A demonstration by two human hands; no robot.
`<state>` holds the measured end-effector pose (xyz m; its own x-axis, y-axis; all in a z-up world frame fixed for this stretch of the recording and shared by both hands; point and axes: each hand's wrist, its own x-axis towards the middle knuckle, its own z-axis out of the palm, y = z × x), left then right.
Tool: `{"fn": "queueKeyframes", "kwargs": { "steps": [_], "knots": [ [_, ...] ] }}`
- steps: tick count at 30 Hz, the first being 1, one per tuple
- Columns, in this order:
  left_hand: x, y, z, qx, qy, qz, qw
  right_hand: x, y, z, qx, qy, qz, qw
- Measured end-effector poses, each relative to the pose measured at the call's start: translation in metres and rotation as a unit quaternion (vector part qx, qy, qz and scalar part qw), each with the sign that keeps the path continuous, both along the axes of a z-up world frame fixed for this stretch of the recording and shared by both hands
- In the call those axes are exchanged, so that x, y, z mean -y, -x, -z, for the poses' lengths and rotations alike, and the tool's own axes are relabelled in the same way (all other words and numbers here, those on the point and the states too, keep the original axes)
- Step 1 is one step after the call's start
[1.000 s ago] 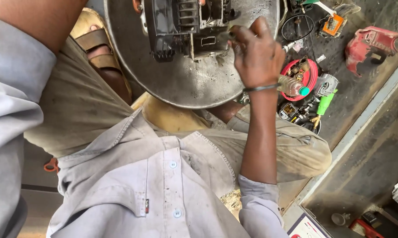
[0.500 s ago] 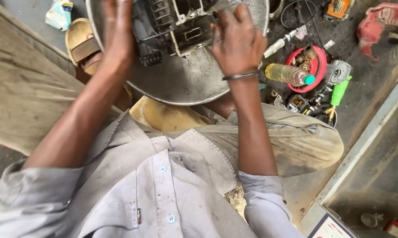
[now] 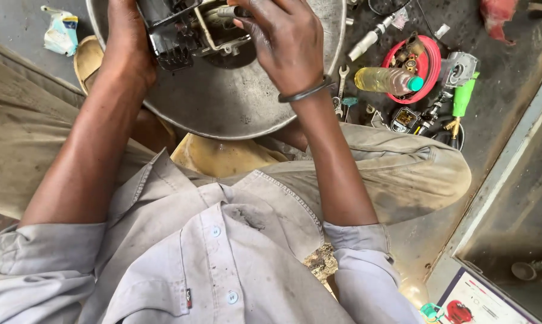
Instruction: Cleaning a carburetor and other engine components with fuel and a brush in a workshop.
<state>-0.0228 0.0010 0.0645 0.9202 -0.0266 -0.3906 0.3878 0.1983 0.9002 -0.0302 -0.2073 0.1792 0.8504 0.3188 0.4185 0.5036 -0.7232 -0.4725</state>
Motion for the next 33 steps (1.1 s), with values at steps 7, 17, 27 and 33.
{"fn": "queueKeyframes", "kwargs": {
  "steps": [7, 17, 27, 33],
  "knots": [
    [-0.018, 0.011, 0.005, -0.005, -0.020, -0.010, 1.000, 0.019, -0.006, -0.019, 0.031, 0.056, -0.015, 0.998],
    [-0.071, 0.082, 0.051, -0.006, -0.032, 0.006, 0.999, 0.004, -0.009, 0.009, 0.018, 0.048, -0.030, 0.998],
    [-0.096, 0.119, 0.050, -0.004, -0.049, 0.007, 0.999, 0.011, -0.012, 0.029, -0.022, -0.075, -0.053, 0.996],
    [-0.103, 0.135, 0.045, -0.008, -0.059, -0.009, 0.998, -0.004, -0.008, 0.033, 0.062, 0.053, 0.005, 0.997]
  ]
}}
